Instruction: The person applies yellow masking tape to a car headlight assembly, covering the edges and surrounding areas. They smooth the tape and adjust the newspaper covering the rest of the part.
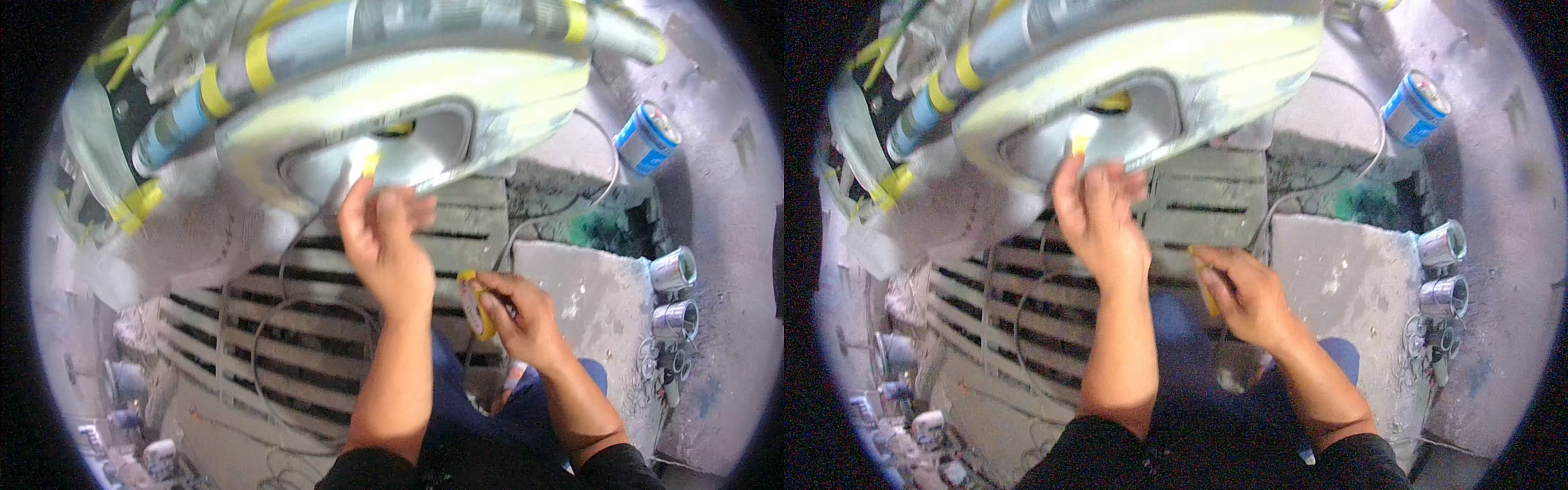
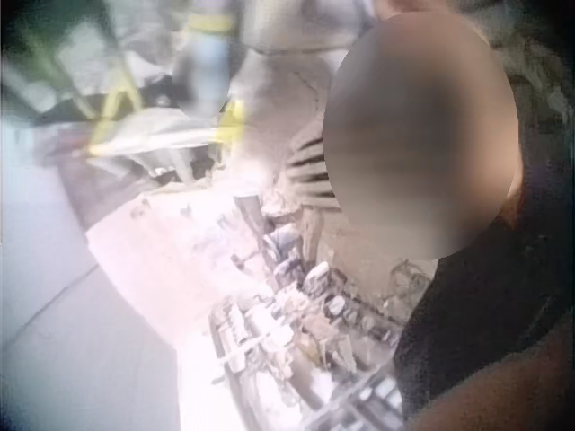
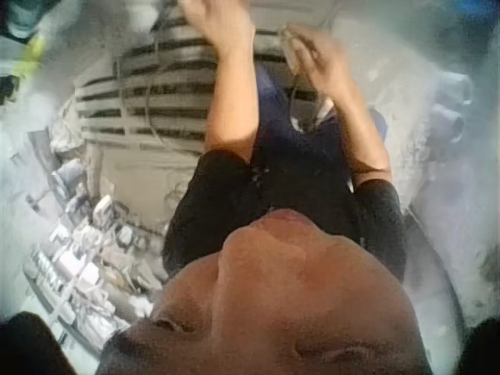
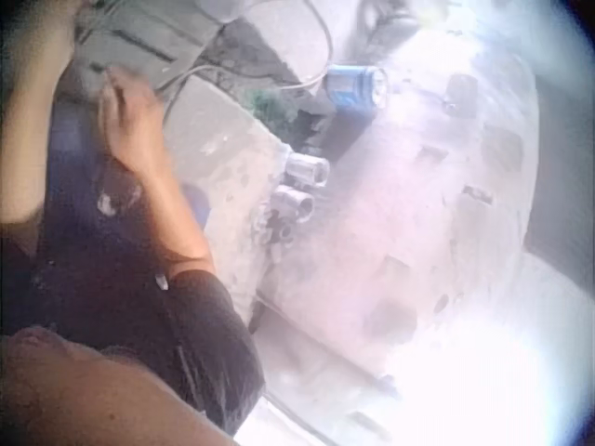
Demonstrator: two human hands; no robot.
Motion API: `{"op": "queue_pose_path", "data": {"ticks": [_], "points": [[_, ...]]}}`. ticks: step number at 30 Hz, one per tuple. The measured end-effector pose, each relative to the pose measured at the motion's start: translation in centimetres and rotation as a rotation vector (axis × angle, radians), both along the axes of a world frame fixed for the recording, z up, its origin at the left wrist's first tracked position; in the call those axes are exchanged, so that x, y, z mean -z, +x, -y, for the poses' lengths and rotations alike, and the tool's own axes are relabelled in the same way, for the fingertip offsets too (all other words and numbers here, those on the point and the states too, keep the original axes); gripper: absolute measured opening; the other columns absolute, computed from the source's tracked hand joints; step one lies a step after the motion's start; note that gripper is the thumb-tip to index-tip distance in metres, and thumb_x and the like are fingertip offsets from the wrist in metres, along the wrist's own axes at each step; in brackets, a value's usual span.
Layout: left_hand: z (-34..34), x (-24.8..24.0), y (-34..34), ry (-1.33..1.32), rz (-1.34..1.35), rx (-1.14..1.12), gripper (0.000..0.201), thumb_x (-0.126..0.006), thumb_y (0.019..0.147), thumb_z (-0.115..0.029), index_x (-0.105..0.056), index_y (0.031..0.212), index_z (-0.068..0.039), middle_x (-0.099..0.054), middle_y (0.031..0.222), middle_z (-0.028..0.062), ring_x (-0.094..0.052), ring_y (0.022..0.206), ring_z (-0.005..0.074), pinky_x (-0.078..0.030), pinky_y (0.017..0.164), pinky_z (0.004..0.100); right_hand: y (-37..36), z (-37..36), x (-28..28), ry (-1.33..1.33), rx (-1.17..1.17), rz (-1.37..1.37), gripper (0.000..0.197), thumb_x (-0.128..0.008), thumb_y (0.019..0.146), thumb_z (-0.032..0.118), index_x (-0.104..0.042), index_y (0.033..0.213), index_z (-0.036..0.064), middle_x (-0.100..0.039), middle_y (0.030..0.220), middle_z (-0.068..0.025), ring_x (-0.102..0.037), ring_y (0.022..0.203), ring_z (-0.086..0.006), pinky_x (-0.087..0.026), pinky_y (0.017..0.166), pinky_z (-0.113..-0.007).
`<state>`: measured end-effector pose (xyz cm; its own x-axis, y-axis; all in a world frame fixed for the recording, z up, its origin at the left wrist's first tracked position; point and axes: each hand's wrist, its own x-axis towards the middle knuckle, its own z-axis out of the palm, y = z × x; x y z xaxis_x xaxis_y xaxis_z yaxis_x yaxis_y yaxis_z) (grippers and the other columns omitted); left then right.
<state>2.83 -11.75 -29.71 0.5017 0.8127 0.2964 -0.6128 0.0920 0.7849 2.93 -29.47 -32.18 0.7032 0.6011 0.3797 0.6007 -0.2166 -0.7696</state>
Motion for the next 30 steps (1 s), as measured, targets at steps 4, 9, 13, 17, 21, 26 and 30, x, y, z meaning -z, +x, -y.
{"op": "queue_pose_path", "data": {"ticks": [4,9,13,17,21,26,30], "points": [[-1.6,2.2,-3.5,0.244,-0.082,-0.015,0.033,-0.056,0.101,-0.012,-0.049,0.13,0.001,-0.066,0.097,0.0118,-0.065,0.078,0.0149,-0.057,0.072,0.0301,-0.3,1.6,-5.2,0.086,0.03,-0.216,0.039,-0.065,0.091,0.004,-0.06,0.13,0.006,-0.067,0.122,-0.0166,-0.067,0.107,-0.0291,-0.053,0.091,-0.036],[-3.5,3.1,-6.8,0.23,-0.162,0.009,0.028,-0.053,0.101,-0.011,-0.051,0.127,0.001,-0.064,0.091,0.01,-0.063,0.074,0.0151,-0.054,0.068,0.0291,0.0,2.9,-17.5,0.181,0.055,0.518,0.05,-0.066,0.084,-0.006,-0.058,0.131,0.0082,-0.063,0.124,-0.0188,-0.065,0.11,-0.0327,-0.053,0.091,-0.038],[-2.9,3.5,-7.2,0.196,-0.134,0.06,0.027,-0.053,0.101,-0.012,-0.051,0.125,0.0,-0.063,0.088,0.0086,-0.061,0.071,0.0142,-0.051,0.064,0.0284,3.5,-0.6,-26.1,0.045,0.084,0.901,0.043,-0.062,0.084,-0.006,-0.062,0.125,0.0052,-0.065,0.113,-0.0173,-0.064,0.104,-0.0353,-0.053,0.088,-0.04],[-2.3,4.3,-8.1,0.16,-0.14,0.085,0.025,-0.053,0.101,-0.011,-0.053,0.124,0.0,-0.063,0.087,0.0081,-0.061,0.071,0.014,-0.05,0.064,0.0283,9.6,-3.5,-27.8,-0.186,0.054,1.036,0.038,-0.06,0.085,-0.001,-0.064,0.122,0.0075,-0.067,0.106,-0.0162,-0.064,0.1,-0.0376,-0.053,0.085,-0.043],[-1.9,4.8,-8.7,0.131,-0.165,0.116,0.024,-0.052,0.101,-0.01,-0.053,0.123,-0.001,-0.063,0.088,0.0081,-0.061,0.071,0.0146,-0.05,0.064,0.029,13.8,-5.6,-25.5,-0.259,0.072,1.0,0.035,-0.061,0.087,0.002,-0.064,0.121,0.0066,-0.069,0.103,-0.0158,-0.066,0.097,-0.039,-0.053,0.086,-0.043],[-1.4,3.9,-8.7,-0.005,-0.112,0.212,0.03,-0.054,0.099,-0.011,-0.053,0.128,-0.001,-0.063,0.09,0.0078,-0.06,0.072,0.0152,-0.05,0.064,0.0303,13.3,-5.8,-25.1,-0.055,0.092,0.609,0.031,-0.058,0.093,0.006,-0.062,0.124,0.0065,-0.069,0.111,-0.0177,-0.066,0.101,-0.0374,-0.051,0.091,-0.042],[-2.3,2.3,-8.7,-0.248,0.029,0.334,0.046,-0.058,0.097,-0.014,-0.048,0.14,-0.001,-0.064,0.092,0.0079,-0.059,0.076,0.0173,-0.048,0.065,0.0331,9.7,-5.6,-22.8,0.189,0.2,0.972,0.034,-0.064,0.089,0.005,-0.062,0.123,0.0057,-0.067,0.113,-0.0184,-0.065,0.101,-0.0369,-0.052,0.089,-0.043]]}}
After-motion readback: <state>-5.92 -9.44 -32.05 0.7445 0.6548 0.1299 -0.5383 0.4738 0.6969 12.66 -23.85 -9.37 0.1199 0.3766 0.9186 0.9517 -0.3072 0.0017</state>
